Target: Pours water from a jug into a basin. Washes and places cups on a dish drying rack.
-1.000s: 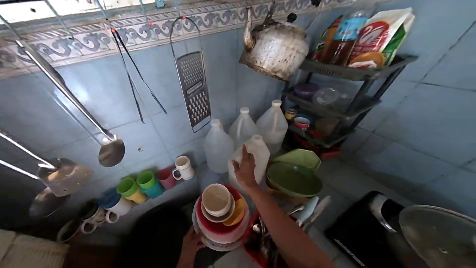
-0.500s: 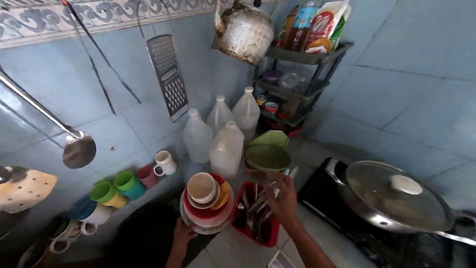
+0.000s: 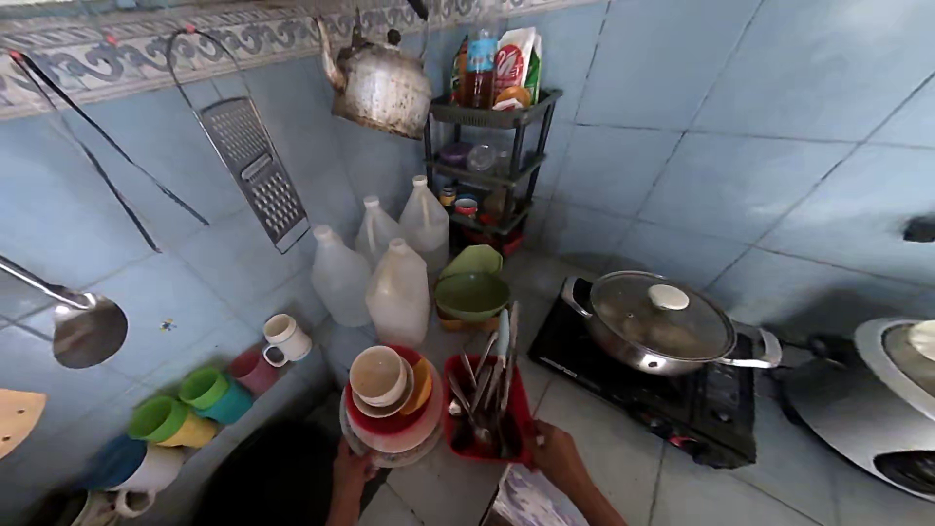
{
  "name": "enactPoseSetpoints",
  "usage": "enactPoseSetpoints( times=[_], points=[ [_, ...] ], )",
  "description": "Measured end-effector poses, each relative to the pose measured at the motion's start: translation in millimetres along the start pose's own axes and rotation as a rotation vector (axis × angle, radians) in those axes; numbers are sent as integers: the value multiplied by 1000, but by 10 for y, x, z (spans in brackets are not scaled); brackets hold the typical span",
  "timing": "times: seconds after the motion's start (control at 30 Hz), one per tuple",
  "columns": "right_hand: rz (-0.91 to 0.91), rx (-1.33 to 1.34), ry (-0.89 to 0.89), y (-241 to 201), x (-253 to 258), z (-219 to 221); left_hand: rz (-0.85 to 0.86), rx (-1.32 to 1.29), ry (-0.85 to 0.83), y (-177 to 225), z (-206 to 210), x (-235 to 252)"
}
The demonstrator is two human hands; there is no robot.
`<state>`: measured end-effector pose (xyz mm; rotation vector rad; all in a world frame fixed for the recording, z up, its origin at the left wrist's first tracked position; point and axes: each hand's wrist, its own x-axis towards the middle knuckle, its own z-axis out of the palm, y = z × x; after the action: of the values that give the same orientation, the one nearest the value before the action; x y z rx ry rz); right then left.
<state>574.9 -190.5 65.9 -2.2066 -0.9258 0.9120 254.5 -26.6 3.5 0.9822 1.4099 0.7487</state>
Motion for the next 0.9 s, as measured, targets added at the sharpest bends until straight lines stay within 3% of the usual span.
enactPoseSetpoints(
  times=[0.17, 0.33, 0.5, 0.63, 0.7, 0.77, 0.9],
  points=[
    [-20, -16, 90, 362, -65, -337, 164, 378, -88, -170, 109, -103],
    [-9, -62, 173, 526, -70, -547, 238, 741, -139, -78, 326, -302],
    [27, -215, 277, 420, -218, -565, 326, 824, -217, -108, 233, -328],
    [-266, -180, 496, -40, -311, -440, 281, 742, -185, -139, 17, -341],
    [-433, -136, 510, -345, -260, -301, 256, 687, -117, -194, -157, -379],
    [-602, -110, 475, -649, -128, -112, 237, 668, -30, -289, -388, -421],
    [-787, -269, 221, -1456, 143, 136, 227, 698, 169, -565, -933, -575]
  ],
)
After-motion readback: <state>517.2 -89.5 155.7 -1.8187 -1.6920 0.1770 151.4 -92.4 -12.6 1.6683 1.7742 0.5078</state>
